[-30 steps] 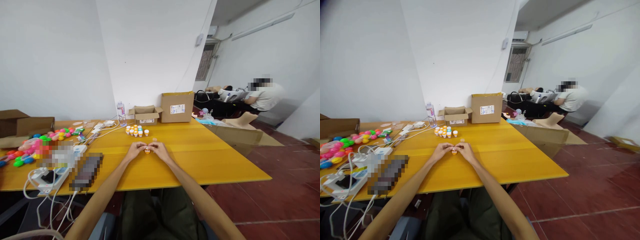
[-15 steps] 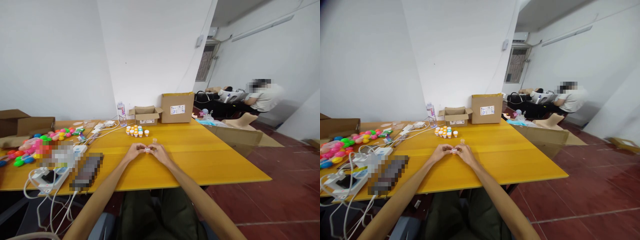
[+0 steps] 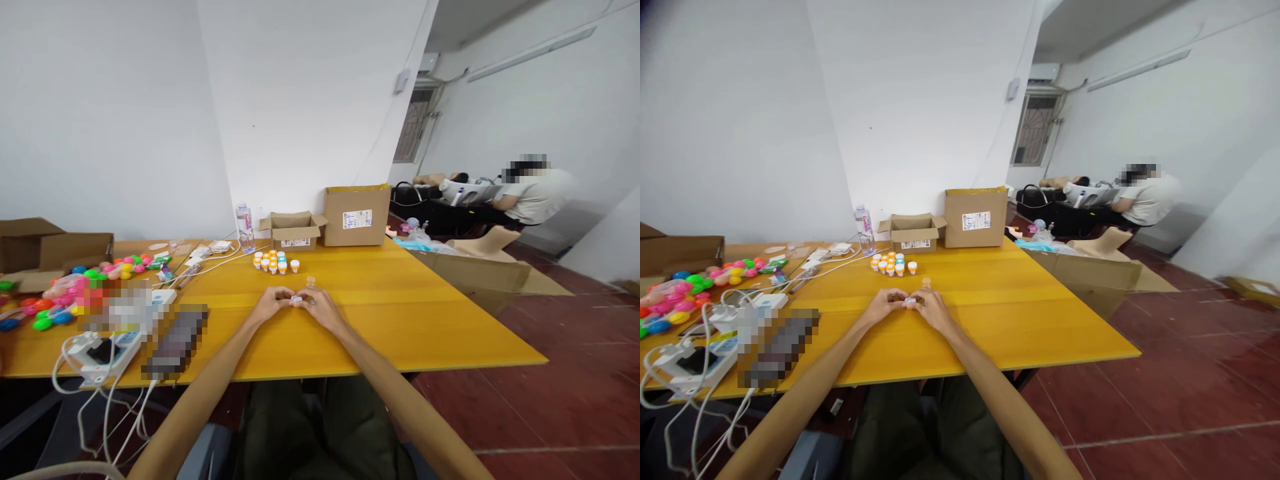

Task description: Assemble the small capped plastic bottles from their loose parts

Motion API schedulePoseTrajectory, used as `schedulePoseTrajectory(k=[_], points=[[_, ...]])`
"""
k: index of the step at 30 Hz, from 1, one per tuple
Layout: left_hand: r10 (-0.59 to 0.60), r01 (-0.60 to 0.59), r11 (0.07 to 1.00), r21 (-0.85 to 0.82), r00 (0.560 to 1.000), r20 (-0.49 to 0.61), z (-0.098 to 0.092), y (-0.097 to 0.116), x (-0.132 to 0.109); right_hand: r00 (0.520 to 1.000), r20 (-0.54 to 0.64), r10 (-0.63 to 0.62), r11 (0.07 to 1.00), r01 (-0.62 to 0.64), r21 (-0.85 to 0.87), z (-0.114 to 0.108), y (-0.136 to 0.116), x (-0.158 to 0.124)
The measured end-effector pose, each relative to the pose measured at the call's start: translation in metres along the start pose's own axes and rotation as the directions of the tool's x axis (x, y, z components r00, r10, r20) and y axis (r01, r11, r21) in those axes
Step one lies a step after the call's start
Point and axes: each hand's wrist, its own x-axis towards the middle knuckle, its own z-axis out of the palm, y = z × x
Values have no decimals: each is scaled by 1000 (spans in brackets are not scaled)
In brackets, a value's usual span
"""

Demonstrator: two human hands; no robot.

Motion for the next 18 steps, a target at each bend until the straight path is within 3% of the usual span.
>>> schedulePoseTrajectory(k=[10, 15, 18], points=[[4, -4, 1000, 4, 1000, 18, 0, 0, 0, 1000, -16, -21, 1000, 20, -16, 1, 4, 0], [-3, 3, 1000, 27, 1000, 27, 0, 1, 0, 990, -139, 14, 998, -22, -54, -14, 13, -1], [3, -4, 999, 41, 999, 33, 0, 3, -1, 990, -132, 54, 991, -70, -116, -23, 18, -4]])
